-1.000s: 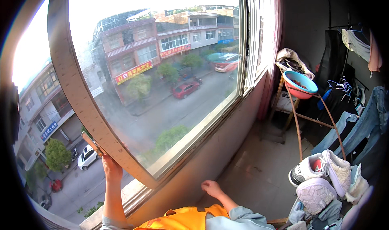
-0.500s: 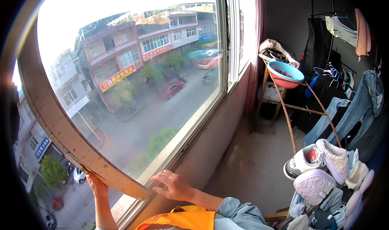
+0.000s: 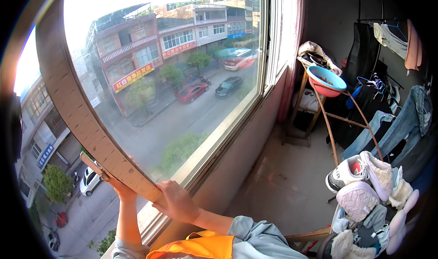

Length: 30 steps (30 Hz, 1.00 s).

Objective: The person cleans a window frame using a purple cloth and a small wooden stick. They repeatedly wipe the frame, dip the cloth in a red bucket of water, and use the stick to scrape debris from the crevices.

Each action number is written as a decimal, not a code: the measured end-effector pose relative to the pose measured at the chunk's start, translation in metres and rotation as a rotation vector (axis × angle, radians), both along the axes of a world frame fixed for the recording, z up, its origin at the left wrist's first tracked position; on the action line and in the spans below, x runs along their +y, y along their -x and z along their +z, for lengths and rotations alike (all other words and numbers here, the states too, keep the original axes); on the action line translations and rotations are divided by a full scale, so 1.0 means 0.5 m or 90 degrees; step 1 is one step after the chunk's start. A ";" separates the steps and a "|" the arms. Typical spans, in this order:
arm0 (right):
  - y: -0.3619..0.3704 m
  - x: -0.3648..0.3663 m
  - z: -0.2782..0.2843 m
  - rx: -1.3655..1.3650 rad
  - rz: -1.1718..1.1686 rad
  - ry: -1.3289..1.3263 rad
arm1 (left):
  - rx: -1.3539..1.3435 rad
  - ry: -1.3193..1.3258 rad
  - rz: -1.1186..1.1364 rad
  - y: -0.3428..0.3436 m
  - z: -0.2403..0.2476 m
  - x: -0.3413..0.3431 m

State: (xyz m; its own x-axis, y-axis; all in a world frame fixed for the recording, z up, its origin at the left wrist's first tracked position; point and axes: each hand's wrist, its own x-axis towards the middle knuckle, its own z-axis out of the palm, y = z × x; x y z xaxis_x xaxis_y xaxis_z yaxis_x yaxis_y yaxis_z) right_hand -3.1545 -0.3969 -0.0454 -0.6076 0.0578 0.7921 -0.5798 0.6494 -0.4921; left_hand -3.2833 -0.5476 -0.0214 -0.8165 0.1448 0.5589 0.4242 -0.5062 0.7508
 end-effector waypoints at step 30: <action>0.020 0.013 -0.010 0.069 -0.097 0.048 | -0.071 0.000 -0.185 0.067 0.064 0.234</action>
State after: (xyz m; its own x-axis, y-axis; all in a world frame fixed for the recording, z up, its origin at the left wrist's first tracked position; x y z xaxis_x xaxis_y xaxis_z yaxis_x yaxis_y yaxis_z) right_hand -3.1643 -0.3901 -0.0505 -0.4987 0.2046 0.8423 -0.5300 0.6969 -0.4831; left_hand -3.3167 -0.4305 0.0105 -0.7972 0.3812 0.4682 0.1764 -0.5946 0.7844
